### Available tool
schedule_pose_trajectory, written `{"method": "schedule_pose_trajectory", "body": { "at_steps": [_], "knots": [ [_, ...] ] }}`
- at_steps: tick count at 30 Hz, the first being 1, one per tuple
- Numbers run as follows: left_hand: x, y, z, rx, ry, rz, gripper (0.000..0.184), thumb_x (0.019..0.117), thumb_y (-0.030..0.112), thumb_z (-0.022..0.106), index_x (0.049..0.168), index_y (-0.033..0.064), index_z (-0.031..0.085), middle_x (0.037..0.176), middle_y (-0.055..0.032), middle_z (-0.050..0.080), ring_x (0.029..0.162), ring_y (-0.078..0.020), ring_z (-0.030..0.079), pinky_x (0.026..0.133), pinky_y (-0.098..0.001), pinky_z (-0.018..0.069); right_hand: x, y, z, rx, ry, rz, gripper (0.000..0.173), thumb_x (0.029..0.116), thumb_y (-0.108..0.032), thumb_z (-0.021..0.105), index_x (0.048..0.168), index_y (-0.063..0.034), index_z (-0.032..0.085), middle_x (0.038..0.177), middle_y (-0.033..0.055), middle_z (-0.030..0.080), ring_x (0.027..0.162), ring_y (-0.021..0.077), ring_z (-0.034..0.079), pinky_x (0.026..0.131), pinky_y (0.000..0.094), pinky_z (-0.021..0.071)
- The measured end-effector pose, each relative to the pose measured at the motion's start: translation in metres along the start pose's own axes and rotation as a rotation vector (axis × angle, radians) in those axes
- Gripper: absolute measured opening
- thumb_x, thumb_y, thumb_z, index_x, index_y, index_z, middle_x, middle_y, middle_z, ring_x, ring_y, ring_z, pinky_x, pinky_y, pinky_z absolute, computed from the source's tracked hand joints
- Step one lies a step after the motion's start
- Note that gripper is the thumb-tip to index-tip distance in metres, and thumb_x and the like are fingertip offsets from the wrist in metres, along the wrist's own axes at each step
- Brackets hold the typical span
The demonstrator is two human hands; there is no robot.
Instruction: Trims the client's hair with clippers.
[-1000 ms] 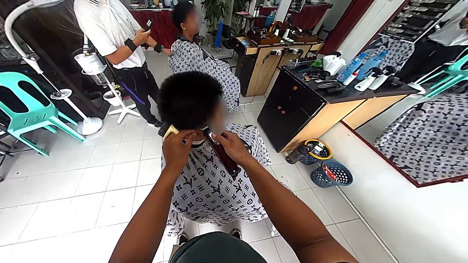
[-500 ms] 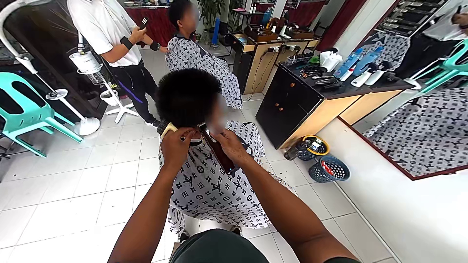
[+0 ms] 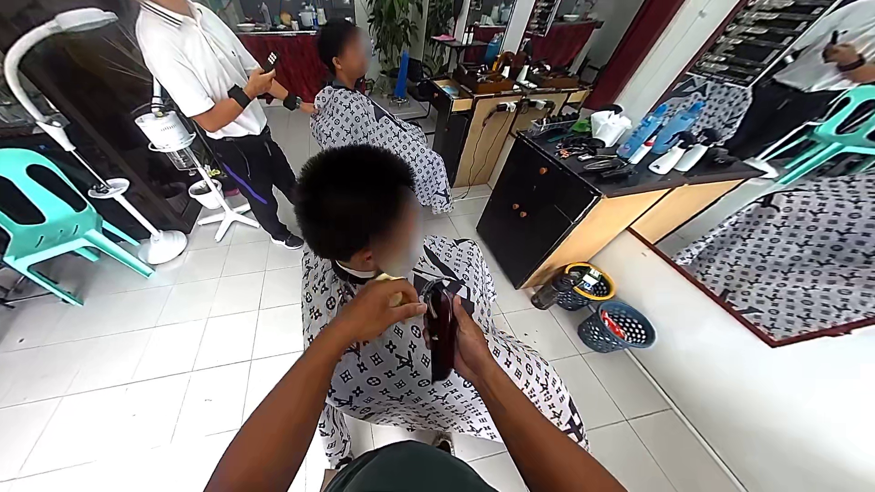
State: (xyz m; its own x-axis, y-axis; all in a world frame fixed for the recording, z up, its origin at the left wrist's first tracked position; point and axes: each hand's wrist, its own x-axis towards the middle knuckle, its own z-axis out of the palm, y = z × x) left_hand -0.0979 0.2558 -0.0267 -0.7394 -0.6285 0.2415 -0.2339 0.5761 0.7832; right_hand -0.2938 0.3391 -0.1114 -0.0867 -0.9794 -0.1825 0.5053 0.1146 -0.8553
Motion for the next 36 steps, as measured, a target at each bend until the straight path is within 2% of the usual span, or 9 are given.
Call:
{"method": "schedule_pose_trajectory", "body": {
  "at_steps": [4,7,9,11,13,16,19,24,36],
  "knots": [
    [0.035,0.003,0.002,-0.372,0.186,-0.086,0.016,0.1019,0.011,0.058,0.104,-0.0018,0.067,0.083,-0.0021,0.071,0.064,-0.001,0.062,0.058,-0.0178,0.0492,-0.011,0.004,-0.012,-0.055,0.038,0.109,0.075,0.1083,-0.052,0.002,0.128,0.0007,0.051,0.075,0.0076,0.063,0.055,0.0162,0.061,0.049,0.0288,0.0543],
    [0.039,0.0,0.005,-0.21,0.038,-0.207,0.019,0.1044,0.018,0.059,0.11,0.0018,0.067,0.084,-0.002,0.071,0.064,-0.0034,0.062,0.057,-0.019,0.049,-0.011,0.002,-0.017,-0.047,-0.015,0.069,0.062,0.1087,-0.045,0.012,0.125,-0.0001,0.051,0.077,0.0073,0.063,0.056,0.0156,0.061,0.051,0.0285,0.0554],
    [0.023,-0.004,0.014,0.214,0.168,0.073,0.025,0.1027,0.022,0.06,0.109,0.0028,0.075,0.095,-0.0077,0.075,0.086,-0.0157,0.071,0.08,-0.0349,0.058,-0.007,-0.004,-0.019,-0.039,-0.037,0.017,0.053,0.1069,-0.043,0.023,0.123,-0.0017,0.053,0.077,0.0065,0.064,0.057,0.0148,0.063,0.052,0.0282,0.0563],
    [0.019,-0.016,0.02,0.563,0.521,0.388,0.021,0.0994,0.022,0.061,0.1,0.0085,0.078,0.094,-0.0116,0.076,0.084,-0.0255,0.075,0.071,-0.0446,0.0604,-0.002,-0.012,-0.019,-0.029,-0.042,-0.019,0.05,0.1065,-0.042,0.028,0.122,-0.0017,0.053,0.076,0.0067,0.064,0.058,0.0149,0.063,0.052,0.0279,0.0565],
    [0.015,-0.015,0.015,0.536,0.668,0.395,0.02,0.099,0.021,0.063,0.101,0.0081,0.077,0.098,-0.0112,0.076,0.085,-0.0211,0.074,0.071,-0.0375,0.06,0.0,-0.013,-0.018,-0.03,-0.024,-0.007,0.05,0.1066,-0.042,0.029,0.122,-0.0006,0.053,0.076,0.0079,0.064,0.057,0.0155,0.063,0.052,0.0283,0.0562],
    [0.008,0.018,-0.012,-0.097,0.282,0.001,0.028,0.1007,0.022,0.063,0.12,0.0023,0.066,0.096,-0.0028,0.072,0.072,-0.0066,0.066,0.061,-0.023,0.0545,0.002,-0.011,-0.016,-0.028,-0.044,0.002,0.053,0.1049,-0.047,0.033,0.121,0.0002,0.052,0.078,0.0081,0.064,0.057,0.0154,0.063,0.052,0.0293,0.0572],
    [0.019,0.026,-0.024,-0.506,0.089,0.052,0.017,0.1001,0.018,0.062,0.11,0.0045,0.067,0.086,0.0021,0.073,0.063,-0.0022,0.066,0.051,-0.0187,0.0524,0.003,-0.007,-0.017,-0.033,-0.075,-0.002,0.055,0.1036,-0.05,0.037,0.12,-0.0004,0.054,0.077,0.0085,0.066,0.057,0.0162,0.064,0.052,0.0299,0.0576],
    [0.04,0.023,-0.017,-0.445,0.012,-0.185,0.023,0.1047,0.02,0.059,0.119,0.0022,0.063,0.092,-0.0051,0.071,0.067,-0.0083,0.065,0.056,-0.0249,0.0525,-0.002,-0.006,-0.023,-0.048,-0.064,0.021,0.054,0.1044,-0.049,0.036,0.12,-0.0006,0.053,0.078,0.0093,0.065,0.058,0.0163,0.065,0.052,0.0297,0.0574],
    [0.037,0.011,-0.011,-0.523,0.208,-0.048,0.018,0.1008,0.016,0.062,0.113,0.0035,0.067,0.089,0.001,0.071,0.069,-0.0034,0.066,0.057,-0.0195,0.0528,-0.01,-0.012,-0.025,-0.073,0.028,0.005,0.051,0.1078,-0.041,0.024,0.121,-0.0016,0.054,0.076,0.009,0.065,0.057,0.0157,0.064,0.051,0.0286,0.0566]
  ]
}}
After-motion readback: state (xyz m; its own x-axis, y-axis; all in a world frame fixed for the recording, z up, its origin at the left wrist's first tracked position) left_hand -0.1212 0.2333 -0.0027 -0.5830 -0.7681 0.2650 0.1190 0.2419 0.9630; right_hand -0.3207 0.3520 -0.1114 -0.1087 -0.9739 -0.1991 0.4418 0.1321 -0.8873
